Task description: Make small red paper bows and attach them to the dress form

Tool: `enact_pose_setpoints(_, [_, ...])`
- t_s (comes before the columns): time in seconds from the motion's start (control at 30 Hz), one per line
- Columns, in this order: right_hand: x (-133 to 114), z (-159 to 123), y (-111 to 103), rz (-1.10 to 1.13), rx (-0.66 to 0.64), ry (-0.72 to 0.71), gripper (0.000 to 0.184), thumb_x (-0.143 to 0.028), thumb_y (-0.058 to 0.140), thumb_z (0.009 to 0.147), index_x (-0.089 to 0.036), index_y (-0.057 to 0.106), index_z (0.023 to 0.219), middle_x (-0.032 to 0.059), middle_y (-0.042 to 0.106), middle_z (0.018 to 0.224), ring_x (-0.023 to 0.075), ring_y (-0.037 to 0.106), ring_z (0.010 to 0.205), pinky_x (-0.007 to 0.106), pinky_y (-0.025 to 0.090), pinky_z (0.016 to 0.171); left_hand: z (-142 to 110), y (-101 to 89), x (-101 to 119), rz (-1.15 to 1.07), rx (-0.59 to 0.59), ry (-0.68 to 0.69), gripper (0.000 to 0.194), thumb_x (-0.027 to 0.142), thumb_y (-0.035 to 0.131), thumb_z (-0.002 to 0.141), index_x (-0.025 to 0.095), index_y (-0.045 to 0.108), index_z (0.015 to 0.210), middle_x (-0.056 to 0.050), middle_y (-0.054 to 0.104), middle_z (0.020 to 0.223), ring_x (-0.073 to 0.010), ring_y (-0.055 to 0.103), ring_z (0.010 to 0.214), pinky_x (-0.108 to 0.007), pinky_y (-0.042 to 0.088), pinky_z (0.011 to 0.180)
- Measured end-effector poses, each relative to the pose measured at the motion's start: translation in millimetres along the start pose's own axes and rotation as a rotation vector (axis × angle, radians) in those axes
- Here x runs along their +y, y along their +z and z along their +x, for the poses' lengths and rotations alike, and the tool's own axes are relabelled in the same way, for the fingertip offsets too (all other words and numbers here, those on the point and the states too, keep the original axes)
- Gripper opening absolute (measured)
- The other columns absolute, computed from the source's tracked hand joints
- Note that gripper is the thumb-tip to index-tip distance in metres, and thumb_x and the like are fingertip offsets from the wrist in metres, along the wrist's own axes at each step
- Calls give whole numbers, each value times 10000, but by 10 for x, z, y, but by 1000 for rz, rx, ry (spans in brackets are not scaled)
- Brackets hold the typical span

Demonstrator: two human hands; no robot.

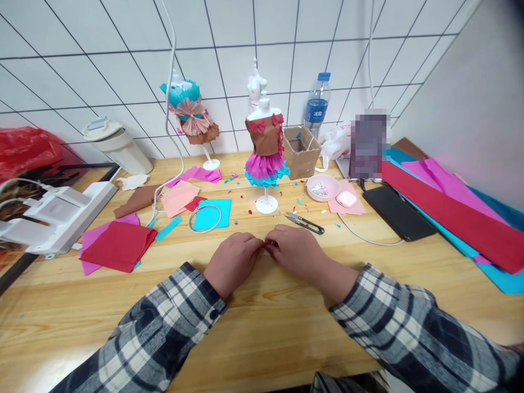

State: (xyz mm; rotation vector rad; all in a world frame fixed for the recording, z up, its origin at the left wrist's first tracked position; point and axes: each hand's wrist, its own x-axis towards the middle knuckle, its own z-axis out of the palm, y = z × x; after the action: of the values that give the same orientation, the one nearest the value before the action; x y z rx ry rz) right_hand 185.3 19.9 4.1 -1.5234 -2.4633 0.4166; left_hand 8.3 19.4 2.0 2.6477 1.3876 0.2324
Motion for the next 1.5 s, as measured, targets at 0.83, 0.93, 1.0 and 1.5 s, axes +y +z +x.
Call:
enact_pose_setpoints(0.83, [7, 46, 81, 73, 30, -11, 139, -314, 538, 858, -265, 661, 902, -6, 622, 888, 148, 590, 789, 254, 367, 631, -14, -26, 10, 77, 6, -18, 224, 206, 427, 911, 187, 648, 882, -63, 629, 847, -212, 564, 855, -369, 453, 793])
enact_pose_setpoints(0.93, [46, 60, 102, 131, 30, -4, 128, -270, 547, 851, -264, 671, 879, -14, 623, 860, 137, 588, 799, 245, 374, 656, -25, -21, -2, 77, 26, -7, 230, 218, 431, 912, 191, 652, 856, -61, 629, 830, -211, 561, 847, -368, 447, 781])
enact_pose_setpoints(1.0, [66, 65, 112, 166, 27, 7, 111, -248, 567, 833, -254, 676, 849, -15, 620, 830, 132, 584, 795, 240, 379, 676, -23, -22, -6, 78, 43, 9, 232, 228, 435, 912, 195, 654, 839, -59, 629, 817, -210, 557, 839, -372, 441, 779])
enact_pose_setpoints(1.5, [-7, -20, 27, -20, 67, -71, 199, -268, 459, 915, -229, 653, 891, 10, 614, 874, 138, 585, 755, 259, 351, 610, -62, -91, 62, 24, 223, -15, 155, 269, 531, 849, 269, 685, 869, -35, 624, 1075, -255, 504, 1081, -502, 294, 955])
